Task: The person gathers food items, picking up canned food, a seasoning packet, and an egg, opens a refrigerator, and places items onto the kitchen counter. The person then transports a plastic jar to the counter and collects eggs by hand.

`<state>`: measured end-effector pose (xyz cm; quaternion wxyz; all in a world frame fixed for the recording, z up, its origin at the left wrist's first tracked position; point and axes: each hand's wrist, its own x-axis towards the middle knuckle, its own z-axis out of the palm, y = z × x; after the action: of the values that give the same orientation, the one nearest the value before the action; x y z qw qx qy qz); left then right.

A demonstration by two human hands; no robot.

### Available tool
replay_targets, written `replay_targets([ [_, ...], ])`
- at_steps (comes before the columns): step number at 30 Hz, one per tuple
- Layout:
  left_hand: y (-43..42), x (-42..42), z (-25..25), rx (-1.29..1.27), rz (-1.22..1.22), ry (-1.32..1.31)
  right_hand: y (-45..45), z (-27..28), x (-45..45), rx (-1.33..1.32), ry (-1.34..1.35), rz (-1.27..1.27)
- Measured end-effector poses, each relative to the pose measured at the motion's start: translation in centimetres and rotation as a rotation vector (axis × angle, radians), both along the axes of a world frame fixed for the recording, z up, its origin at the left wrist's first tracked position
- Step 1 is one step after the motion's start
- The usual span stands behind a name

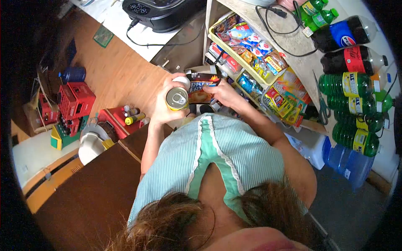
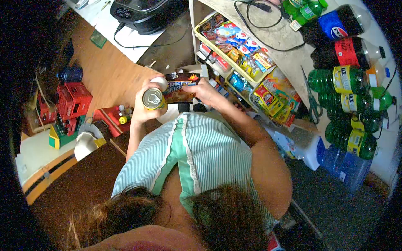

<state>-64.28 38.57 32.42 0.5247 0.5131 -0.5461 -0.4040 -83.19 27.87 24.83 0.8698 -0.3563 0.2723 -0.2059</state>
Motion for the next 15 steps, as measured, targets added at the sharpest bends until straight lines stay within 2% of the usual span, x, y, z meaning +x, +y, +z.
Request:
replay_targets([
  [4,-1.9,2.1,0.7,-0.013,-0.143,-0.023,0.0,1.5,0.7,0.167,-0.108,-0.027],
  [8,-3.3,2.3,1.4,-0.007,-0.161,-0.077,-0.2,1.3,1.1,0.093,-0.095,-0.042],
  [12,-4.2,2.2,1.4,-0.019,-0.191,-0.128,-1.1,-0.7,0.1,-0.131,-0.034,-0.013],
  [15,-4.4,1.3,1.8,0.008,-0.201,-0.153,-1.6,-0.1,-1.3,-0.114,0.011,-0.049],
])
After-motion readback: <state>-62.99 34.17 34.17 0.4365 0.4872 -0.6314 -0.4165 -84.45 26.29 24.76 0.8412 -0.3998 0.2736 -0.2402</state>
